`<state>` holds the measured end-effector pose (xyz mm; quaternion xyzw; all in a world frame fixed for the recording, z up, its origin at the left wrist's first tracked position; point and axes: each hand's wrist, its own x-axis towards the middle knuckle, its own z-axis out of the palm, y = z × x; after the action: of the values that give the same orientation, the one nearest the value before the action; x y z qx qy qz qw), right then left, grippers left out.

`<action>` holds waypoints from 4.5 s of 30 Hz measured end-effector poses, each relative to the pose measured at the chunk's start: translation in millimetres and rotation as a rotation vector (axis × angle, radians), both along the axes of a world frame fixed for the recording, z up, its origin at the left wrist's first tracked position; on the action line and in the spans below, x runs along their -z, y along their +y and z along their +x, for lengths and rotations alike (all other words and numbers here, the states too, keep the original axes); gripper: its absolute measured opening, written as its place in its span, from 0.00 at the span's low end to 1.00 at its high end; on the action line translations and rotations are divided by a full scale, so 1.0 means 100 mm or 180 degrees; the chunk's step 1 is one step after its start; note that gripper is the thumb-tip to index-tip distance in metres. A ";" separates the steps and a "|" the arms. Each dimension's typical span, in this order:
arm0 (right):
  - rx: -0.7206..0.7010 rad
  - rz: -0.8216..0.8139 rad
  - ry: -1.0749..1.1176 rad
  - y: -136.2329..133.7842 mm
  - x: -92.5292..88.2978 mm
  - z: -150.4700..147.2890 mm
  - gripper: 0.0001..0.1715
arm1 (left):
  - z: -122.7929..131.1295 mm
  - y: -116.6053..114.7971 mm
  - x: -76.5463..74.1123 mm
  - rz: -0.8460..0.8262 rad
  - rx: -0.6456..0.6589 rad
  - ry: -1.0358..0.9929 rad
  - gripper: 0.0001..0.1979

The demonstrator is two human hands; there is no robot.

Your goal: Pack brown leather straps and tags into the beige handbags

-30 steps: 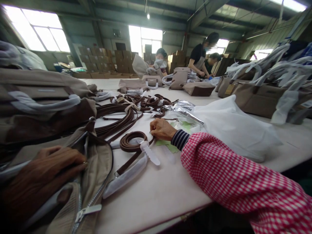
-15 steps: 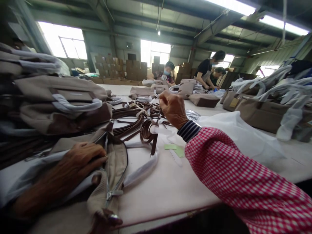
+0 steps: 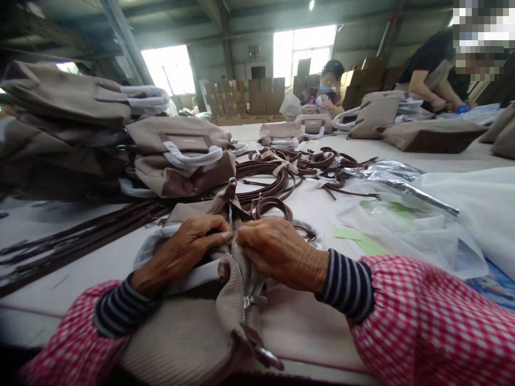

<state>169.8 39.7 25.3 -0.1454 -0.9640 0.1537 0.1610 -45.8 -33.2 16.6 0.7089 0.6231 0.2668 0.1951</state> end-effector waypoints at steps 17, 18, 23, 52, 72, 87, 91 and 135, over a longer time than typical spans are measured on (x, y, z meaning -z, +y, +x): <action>0.0530 -0.0262 0.0062 -0.02 0.07 -0.13 0.15 | 0.00 -0.02 0.01 0.0127 0.0024 0.0109 0.15; 0.0550 -0.0256 0.0018 -0.03 0.05 -0.14 0.15 | 0.00 -0.02 0.01 0.0134 0.0037 0.0120 0.15; 0.0696 -0.0220 -0.0202 -0.05 0.00 -0.22 0.18 | 0.00 0.00 0.02 0.0171 0.0133 0.0120 0.16; 0.0034 0.0458 0.0618 0.00 0.44 -0.18 0.08 | -0.07 0.01 -0.04 0.0009 0.0500 0.0310 0.07; 0.0177 0.0371 -0.0274 -0.04 0.07 -0.04 0.07 | -0.07 0.00 -0.01 0.0125 0.0441 0.0034 0.11; 0.0594 0.1755 -0.0460 0.05 -0.13 0.24 0.10 | -0.03 0.01 0.02 0.0295 0.0387 -0.1398 0.12; 0.0535 0.1224 -0.0150 0.15 -0.21 0.36 0.13 | -0.05 0.03 0.05 0.0210 0.0339 -0.1414 0.12; 0.0881 -0.3231 0.1051 -0.06 0.16 -0.34 0.22 | -0.11 0.01 0.15 0.0450 0.0597 -0.1306 0.07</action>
<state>136.3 33.9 9.4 -0.3041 -0.7027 0.5973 0.2384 -56.9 -31.8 1.3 0.7066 0.4815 0.4290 0.2913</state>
